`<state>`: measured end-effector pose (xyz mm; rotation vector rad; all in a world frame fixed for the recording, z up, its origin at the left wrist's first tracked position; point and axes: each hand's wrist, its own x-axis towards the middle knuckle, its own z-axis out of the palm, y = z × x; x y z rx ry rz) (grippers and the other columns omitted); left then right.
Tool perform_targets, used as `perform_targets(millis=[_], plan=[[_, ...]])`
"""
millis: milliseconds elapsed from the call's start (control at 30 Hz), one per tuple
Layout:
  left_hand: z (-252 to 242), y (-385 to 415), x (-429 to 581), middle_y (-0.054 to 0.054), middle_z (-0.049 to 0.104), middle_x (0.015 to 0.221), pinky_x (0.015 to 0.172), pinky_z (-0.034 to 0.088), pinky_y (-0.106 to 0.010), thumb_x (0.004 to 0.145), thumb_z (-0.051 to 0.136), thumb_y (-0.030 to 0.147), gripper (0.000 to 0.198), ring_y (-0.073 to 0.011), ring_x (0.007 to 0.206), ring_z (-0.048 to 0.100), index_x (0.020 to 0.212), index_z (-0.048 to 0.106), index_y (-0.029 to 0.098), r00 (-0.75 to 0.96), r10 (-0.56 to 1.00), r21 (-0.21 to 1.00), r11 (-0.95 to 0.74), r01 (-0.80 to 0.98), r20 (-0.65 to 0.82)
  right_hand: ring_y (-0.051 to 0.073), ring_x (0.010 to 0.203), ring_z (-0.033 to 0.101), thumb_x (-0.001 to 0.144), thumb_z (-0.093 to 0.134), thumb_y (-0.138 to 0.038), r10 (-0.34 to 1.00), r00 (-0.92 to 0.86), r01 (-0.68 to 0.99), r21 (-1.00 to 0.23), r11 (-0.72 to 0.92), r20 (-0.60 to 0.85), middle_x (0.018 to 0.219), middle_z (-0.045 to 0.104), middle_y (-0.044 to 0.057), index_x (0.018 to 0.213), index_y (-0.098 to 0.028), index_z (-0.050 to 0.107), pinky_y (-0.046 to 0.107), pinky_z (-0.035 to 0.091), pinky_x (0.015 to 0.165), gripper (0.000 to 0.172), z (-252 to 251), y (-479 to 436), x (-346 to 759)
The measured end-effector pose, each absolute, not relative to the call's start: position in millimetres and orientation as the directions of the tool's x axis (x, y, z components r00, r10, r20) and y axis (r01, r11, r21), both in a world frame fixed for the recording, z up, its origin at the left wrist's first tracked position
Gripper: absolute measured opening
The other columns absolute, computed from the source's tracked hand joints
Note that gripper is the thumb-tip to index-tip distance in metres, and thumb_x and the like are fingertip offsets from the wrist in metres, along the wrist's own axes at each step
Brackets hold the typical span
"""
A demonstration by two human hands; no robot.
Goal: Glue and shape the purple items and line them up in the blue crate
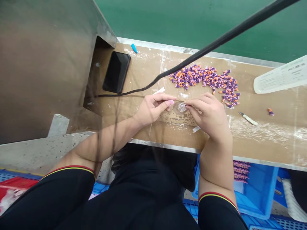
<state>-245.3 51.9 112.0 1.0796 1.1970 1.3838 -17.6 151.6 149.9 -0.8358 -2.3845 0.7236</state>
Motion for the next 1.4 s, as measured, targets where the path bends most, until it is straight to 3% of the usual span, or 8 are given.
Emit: perform_targets(millis=[300, 467, 633, 767, 900, 1067, 1233, 1400], plan=[[110, 50, -245, -0.011, 0.082, 0.114, 0.099, 0.073, -0.033, 0.105, 0.080, 0.037, 0.024, -0.0169, 0.099, 0.082, 0.117, 0.087, 0.017, -0.167, 0.985, 0.978, -0.062, -0.198, 0.029, 0.030, 0.088, 0.076, 0.104, 0.077, -0.034, 0.714, -0.641, 0.431, -0.638, 0.638, 0.282, 0.095, 0.083, 0.004, 0.103, -0.039, 0.087, 0.054, 0.065, 0.088, 0.011, 156, 146, -20], [111, 49, -242, -0.011, 0.085, 0.109, 0.100, 0.073, -0.036, 0.100, 0.087, 0.050, 0.040, -0.0199, 0.101, 0.085, 0.117, 0.084, 0.014, -0.202, 0.977, 0.955, 0.003, -0.297, -0.067, 0.024, 0.081, 0.080, 0.108, 0.075, -0.046, 0.830, -0.457, 0.300, -0.823, 0.483, 0.320, 0.099, 0.083, 0.005, 0.106, -0.032, 0.082, 0.042, 0.070, 0.074, 0.016, 158, 125, -37], [109, 48, -244, -0.009, 0.084, 0.107, 0.102, 0.071, -0.042, 0.105, 0.080, 0.051, 0.031, -0.0215, 0.105, 0.081, 0.110, 0.087, 0.021, -0.295, 0.934, 0.979, -0.205, 0.016, 0.200, 0.022, 0.086, 0.084, 0.106, 0.079, -0.057, 0.855, -0.480, 0.107, -0.954, 0.280, 0.197, 0.103, 0.084, 0.004, 0.106, -0.031, 0.077, 0.040, 0.076, 0.081, 0.026, 156, 108, -55], [109, 44, -246, -0.008, 0.080, 0.108, 0.099, 0.068, -0.043, 0.109, 0.073, 0.043, 0.021, -0.0213, 0.106, 0.078, 0.108, 0.089, 0.028, -0.245, 0.851, 0.869, -0.386, 0.308, 0.465, 0.024, 0.096, 0.087, 0.103, 0.082, -0.059, 0.856, -0.503, 0.010, -0.989, 0.146, 0.121, 0.101, 0.082, 0.003, 0.106, -0.031, 0.075, 0.040, 0.078, 0.085, 0.029, 151, 112, -53], [107, 44, -249, -0.008, 0.080, 0.123, 0.096, 0.070, -0.042, 0.113, 0.065, 0.045, 0.027, -0.0216, 0.110, 0.080, 0.116, 0.087, 0.031, -0.140, 0.852, 0.825, -0.428, 0.370, 0.505, 0.027, 0.104, 0.088, 0.099, 0.085, -0.064, 0.830, -0.558, -0.024, -1.000, 0.007, 0.019, 0.098, 0.081, 0.001, 0.107, -0.032, 0.071, 0.040, 0.078, 0.084, 0.036, 147, 125, -43], [106, 45, -259, -0.008, 0.084, 0.132, 0.111, 0.066, -0.044, 0.117, 0.057, 0.038, 0.031, -0.0223, 0.125, 0.079, 0.128, 0.085, 0.029, 0.022, 0.798, 0.706, -0.545, 0.452, 0.603, 0.025, 0.106, 0.088, 0.095, 0.088, -0.066, 0.803, -0.593, -0.036, -0.995, -0.092, -0.053, 0.096, 0.079, -0.001, 0.106, -0.031, 0.070, 0.037, 0.077, 0.087, 0.041, 148, 133, -39], [114, 42, -257, -0.008, 0.085, 0.128, 0.114, 0.066, -0.045, 0.115, 0.063, 0.046, 0.031, -0.0229, 0.123, 0.080, 0.121, 0.087, 0.028, -0.078, 0.851, 0.800, -0.453, 0.394, 0.520, 0.025, 0.104, 0.088, 0.095, 0.086, -0.072, 0.823, -0.567, -0.009, -0.999, -0.050, -0.036, 0.096, 0.079, -0.001, 0.113, -0.034, 0.071, 0.036, 0.077, 0.082, 0.045, 145, 126, -47], [113, 49, -245, -0.010, 0.086, 0.114, 0.104, 0.071, -0.041, 0.099, 0.084, 0.064, 0.045, -0.0229, 0.109, 0.083, 0.114, 0.088, 0.022, -0.270, 0.955, 0.976, -0.168, -0.140, 0.126, 0.026, 0.104, 0.087, 0.105, 0.075, -0.069, 0.886, -0.431, 0.049, -0.976, 0.212, 0.171, 0.101, 0.081, 0.003, 0.116, -0.033, 0.075, 0.037, 0.076, 0.079, 0.038, 140, 116, -56]])
